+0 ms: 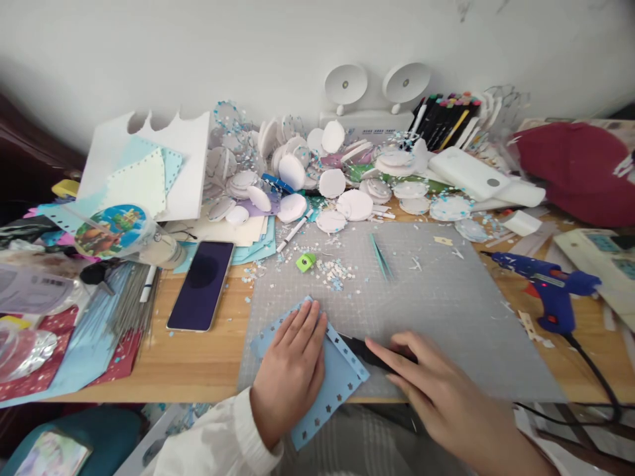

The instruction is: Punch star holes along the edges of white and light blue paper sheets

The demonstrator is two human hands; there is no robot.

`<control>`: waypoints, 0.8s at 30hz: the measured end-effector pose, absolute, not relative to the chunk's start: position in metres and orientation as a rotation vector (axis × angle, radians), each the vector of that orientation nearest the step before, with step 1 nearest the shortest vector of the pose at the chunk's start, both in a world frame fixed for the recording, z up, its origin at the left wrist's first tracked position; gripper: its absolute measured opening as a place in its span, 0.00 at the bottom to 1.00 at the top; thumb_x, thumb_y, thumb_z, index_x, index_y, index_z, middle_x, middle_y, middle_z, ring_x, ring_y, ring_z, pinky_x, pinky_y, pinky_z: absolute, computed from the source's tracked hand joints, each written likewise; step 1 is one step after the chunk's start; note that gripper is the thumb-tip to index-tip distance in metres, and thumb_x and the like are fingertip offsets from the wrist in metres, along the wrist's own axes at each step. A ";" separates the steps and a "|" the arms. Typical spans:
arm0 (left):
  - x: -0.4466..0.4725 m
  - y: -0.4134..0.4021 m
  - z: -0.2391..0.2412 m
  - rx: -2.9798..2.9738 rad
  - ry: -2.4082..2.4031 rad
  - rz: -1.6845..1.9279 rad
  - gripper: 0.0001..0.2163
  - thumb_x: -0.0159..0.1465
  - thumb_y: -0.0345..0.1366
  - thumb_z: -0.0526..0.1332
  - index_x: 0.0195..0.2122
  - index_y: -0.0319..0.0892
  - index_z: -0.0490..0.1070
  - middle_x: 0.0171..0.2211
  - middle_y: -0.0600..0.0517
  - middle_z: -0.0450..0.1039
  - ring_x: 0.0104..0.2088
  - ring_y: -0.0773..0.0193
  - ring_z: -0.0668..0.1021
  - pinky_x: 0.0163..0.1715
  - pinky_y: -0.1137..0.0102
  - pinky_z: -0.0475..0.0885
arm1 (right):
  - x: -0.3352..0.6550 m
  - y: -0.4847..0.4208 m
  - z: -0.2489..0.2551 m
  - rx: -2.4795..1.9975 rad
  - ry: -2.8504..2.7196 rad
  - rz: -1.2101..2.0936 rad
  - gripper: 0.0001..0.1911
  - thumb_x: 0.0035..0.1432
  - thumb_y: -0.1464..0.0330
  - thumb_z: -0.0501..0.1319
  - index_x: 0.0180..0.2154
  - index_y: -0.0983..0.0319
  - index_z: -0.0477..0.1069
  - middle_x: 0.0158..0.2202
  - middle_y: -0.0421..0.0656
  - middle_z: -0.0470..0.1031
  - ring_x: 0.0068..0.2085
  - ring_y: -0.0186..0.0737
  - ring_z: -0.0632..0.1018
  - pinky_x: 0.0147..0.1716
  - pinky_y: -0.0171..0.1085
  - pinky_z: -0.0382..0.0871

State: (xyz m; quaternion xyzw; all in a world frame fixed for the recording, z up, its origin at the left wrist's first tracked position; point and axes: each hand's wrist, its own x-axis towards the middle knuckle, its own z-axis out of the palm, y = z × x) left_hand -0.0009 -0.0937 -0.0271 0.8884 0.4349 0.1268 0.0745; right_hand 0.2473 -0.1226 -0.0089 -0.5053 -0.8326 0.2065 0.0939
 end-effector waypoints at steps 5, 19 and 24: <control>-0.006 -0.093 -0.021 2.650 1.167 0.327 0.23 0.64 0.28 0.50 0.61 0.36 0.56 0.63 0.43 0.54 0.63 0.54 0.58 0.58 0.57 0.65 | 0.251 -0.133 -0.007 -1.489 -2.494 0.620 0.25 0.62 0.70 0.52 0.60 0.49 0.57 0.46 0.46 0.68 0.44 0.39 0.76 0.37 0.36 0.76; -0.007 -0.093 -0.022 2.597 1.207 0.246 0.28 0.64 0.32 0.50 0.65 0.34 0.46 0.66 0.43 0.44 0.65 0.52 0.53 0.57 0.59 0.65 | 0.234 -0.126 -0.015 -1.545 -2.402 0.462 0.24 0.62 0.71 0.51 0.59 0.52 0.59 0.43 0.48 0.69 0.42 0.42 0.76 0.37 0.40 0.75; -0.006 -0.093 -0.022 2.591 1.217 0.276 0.28 0.65 0.32 0.49 0.65 0.33 0.45 0.66 0.42 0.44 0.65 0.52 0.52 0.57 0.59 0.64 | 0.215 -0.108 -0.016 -1.568 -2.330 0.438 0.26 0.60 0.75 0.52 0.59 0.52 0.61 0.42 0.47 0.69 0.42 0.43 0.74 0.38 0.42 0.74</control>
